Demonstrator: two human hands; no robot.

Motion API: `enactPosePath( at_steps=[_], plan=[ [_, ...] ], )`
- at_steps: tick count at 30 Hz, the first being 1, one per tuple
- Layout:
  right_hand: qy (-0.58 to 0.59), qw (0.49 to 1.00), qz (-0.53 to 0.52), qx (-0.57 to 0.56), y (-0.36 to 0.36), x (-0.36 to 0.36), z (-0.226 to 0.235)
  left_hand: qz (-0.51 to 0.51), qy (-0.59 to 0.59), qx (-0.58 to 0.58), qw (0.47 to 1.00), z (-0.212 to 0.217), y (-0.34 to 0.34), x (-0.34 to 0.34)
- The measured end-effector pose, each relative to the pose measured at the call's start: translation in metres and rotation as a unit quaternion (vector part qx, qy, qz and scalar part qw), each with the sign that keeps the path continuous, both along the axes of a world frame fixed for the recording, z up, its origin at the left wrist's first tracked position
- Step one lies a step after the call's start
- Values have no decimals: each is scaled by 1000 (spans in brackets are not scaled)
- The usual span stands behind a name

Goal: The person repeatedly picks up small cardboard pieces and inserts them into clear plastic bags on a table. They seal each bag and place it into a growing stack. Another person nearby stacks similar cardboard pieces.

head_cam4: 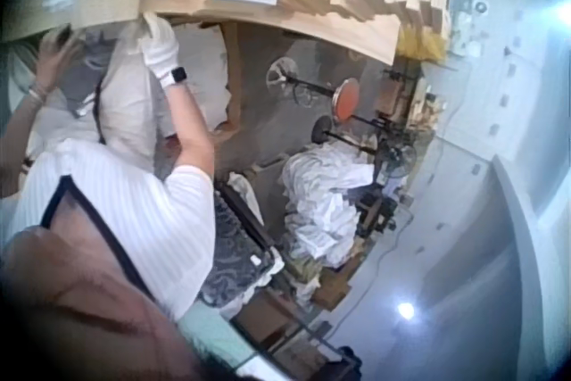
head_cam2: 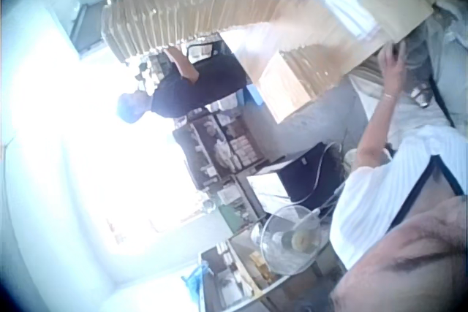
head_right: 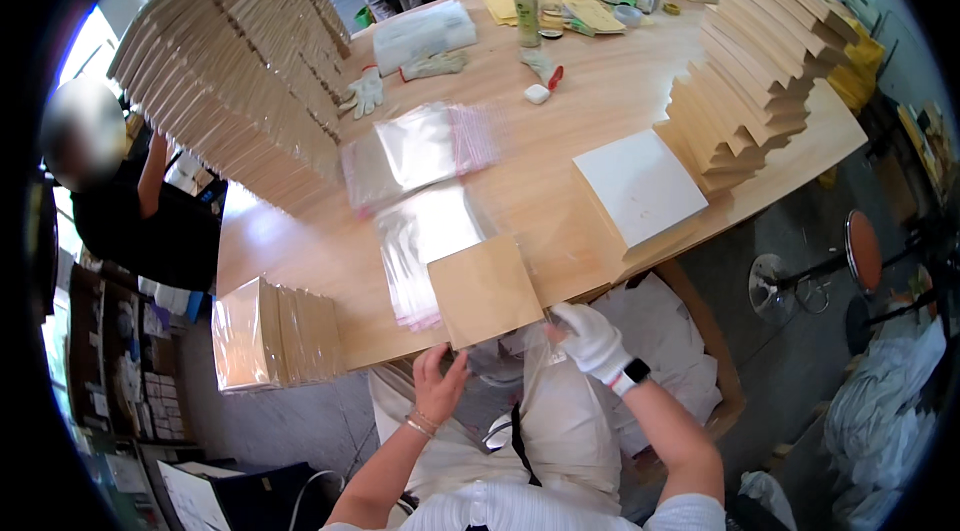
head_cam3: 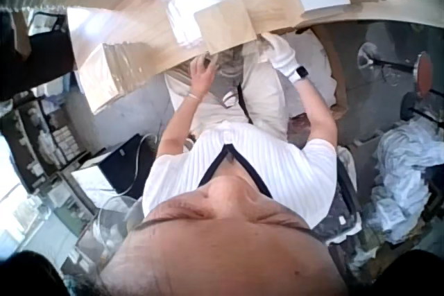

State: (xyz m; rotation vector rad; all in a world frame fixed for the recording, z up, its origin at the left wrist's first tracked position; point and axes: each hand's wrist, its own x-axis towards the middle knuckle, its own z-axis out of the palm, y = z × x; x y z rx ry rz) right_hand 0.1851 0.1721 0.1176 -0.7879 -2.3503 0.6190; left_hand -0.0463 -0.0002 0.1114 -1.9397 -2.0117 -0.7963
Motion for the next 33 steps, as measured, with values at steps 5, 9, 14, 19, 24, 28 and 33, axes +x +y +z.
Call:
enactPosePath(
  at_steps=[5, 9, 14, 19, 24, 28, 33],
  plan=[
    [-30, 971, 209, 110, 32, -14, 15, -202, -19, -26, 979, 1, 8, -34],
    [-39, 970, 237, 47, 42, -9, 27, -191, -125, -42, 973, -3, 3, -37],
    [-94, 985, 107, -98, 38, -21, 16, 48, -415, -71, 906, -17, 9, -23],
    [-130, 968, -126, -176, 14, -50, -1, 164, -556, -146, 801, -12, 35, -25],
    [-158, 965, -172, -121, 10, -54, 9, 156, -364, -186, 899, -10, 30, -37],
    [-147, 962, -183, -138, 8, -55, 18, 168, -549, -136, 807, 1, 27, -30],
    [-208, 957, -152, -136, -4, -70, 25, 110, -702, -192, 677, 10, 31, -32]
  ],
)
